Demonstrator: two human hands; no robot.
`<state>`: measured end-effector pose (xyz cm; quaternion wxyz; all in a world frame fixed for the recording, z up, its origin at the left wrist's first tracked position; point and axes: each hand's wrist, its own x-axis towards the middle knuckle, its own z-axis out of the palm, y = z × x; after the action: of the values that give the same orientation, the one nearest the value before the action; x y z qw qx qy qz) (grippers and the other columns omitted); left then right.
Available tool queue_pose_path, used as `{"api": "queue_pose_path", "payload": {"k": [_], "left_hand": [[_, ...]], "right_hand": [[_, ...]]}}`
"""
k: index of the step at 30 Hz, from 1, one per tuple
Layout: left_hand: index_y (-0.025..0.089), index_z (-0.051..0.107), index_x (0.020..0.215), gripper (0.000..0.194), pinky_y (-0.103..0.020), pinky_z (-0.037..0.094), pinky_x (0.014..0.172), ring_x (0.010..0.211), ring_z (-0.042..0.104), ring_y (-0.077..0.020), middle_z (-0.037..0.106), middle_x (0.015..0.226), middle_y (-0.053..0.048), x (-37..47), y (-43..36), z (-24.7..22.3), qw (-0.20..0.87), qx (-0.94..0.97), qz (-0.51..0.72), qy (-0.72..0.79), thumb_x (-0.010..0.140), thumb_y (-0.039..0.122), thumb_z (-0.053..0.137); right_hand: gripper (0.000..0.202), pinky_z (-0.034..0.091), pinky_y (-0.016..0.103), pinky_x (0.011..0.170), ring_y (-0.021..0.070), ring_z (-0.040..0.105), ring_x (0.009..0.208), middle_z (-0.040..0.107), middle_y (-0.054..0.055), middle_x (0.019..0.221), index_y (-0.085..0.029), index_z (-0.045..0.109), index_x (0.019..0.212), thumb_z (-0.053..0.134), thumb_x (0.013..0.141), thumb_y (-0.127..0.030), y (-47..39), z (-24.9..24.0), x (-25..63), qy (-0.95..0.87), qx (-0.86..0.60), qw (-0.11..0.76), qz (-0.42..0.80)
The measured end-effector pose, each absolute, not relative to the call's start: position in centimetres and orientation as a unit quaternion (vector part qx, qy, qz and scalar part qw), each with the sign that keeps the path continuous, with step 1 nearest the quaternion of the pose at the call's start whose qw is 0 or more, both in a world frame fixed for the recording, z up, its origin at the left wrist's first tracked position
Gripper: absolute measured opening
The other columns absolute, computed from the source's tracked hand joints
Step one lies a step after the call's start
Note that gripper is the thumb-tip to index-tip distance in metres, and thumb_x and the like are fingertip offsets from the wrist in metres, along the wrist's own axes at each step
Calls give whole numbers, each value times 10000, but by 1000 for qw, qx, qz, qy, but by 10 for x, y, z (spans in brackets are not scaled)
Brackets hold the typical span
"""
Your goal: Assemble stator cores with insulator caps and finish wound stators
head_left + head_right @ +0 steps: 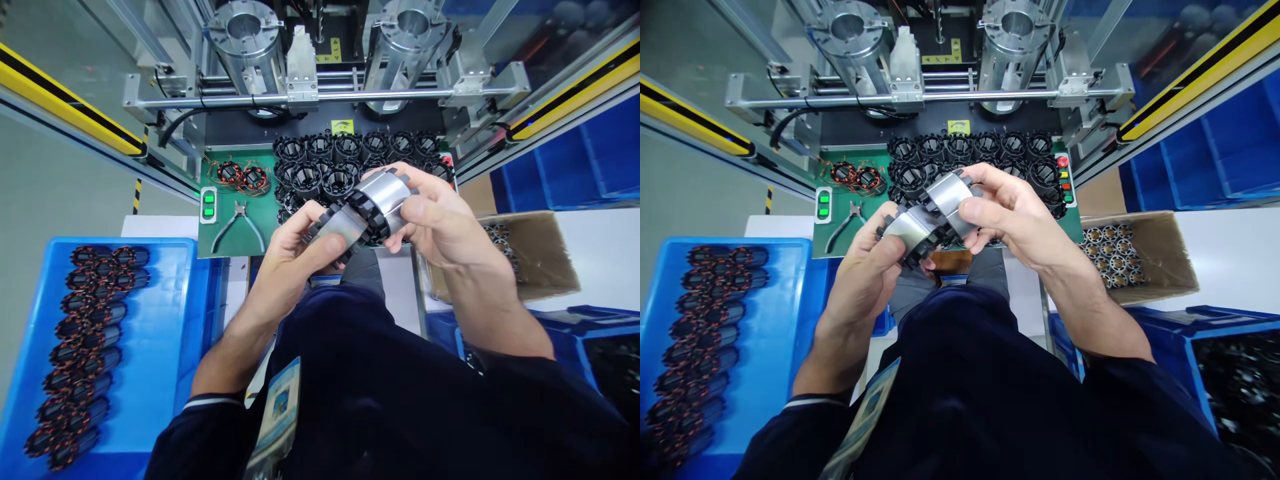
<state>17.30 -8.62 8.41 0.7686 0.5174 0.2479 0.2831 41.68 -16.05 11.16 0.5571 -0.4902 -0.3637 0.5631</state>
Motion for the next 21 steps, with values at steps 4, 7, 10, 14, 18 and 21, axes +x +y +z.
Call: {"api": "queue_pose_path", "payload": {"k": [4, 7, 10, 14, 18, 21], "left_hand": [[266, 691, 1023, 638, -308, 737, 713, 834, 671, -185, 622, 968, -18, 174, -84, 85, 775, 500, 287, 259, 878, 797, 1016], [256, 711, 1028, 575, -287, 720, 722, 804, 682, -178, 662, 938, -10, 172, -85, 88, 786, 476, 282, 276, 921, 735, 1009], [245, 724, 1025, 488, -241, 693, 719, 778, 689, -153, 713, 946, -2, 170, -85, 91, 802, 439, 276, 295, 952, 633, 1011], [253, 732, 1042, 398, -255, 711, 732, 874, 719, -179, 759, 1041, -15, 171, -81, 95, 812, 388, 282, 332, 935, 509, 1018], [254, 740, 1080, 403, -280, 711, 697, 979, 740, -224, 786, 1142, -49, 170, -77, 102, 810, 347, 304, 362, 910, 488, 1022], [245, 739, 1067, 417, -278, 709, 706, 963, 721, -215, 790, 1151, -53, 157, -78, 102, 794, 347, 309, 391, 903, 494, 1031]], "right_hand": [[638, 653, 250, 456, 143, 738, 534, 804, -34, 884, -289, 814, 1167, 1122, 788, -700, -157, 108, 415, -356, -485, 551, 579], [669, 677, 258, 488, 143, 755, 571, 832, -21, 950, -288, 839, 1241, 1135, 774, -666, -156, 112, 420, -364, -491, 547, 571], [642, 755, 303, 631, 160, 798, 735, 851, -7, 1060, -317, 857, 1300, 1149, 793, -581, -141, 136, 447, -427, -523, 542, 500], [643, 778, 371, 933, 234, 763, 1297, 831, -10, 1422, -377, 822, 1331, 1178, 799, -438, -80, 187, 524, -592, -603, 472, 252], [731, 621, 258, 921, 117, 659, 1202, 811, -53, 1531, -301, 778, 1442, 1169, 828, -360, 11, 211, 598, -609, -737, 292, 0], [693, 529, 238, 1051, 70, 607, 1028, 884, -55, 1305, -185, 824, 1356, 1181, 771, -293, 60, 201, 625, -587, -777, 225, -18]]}}
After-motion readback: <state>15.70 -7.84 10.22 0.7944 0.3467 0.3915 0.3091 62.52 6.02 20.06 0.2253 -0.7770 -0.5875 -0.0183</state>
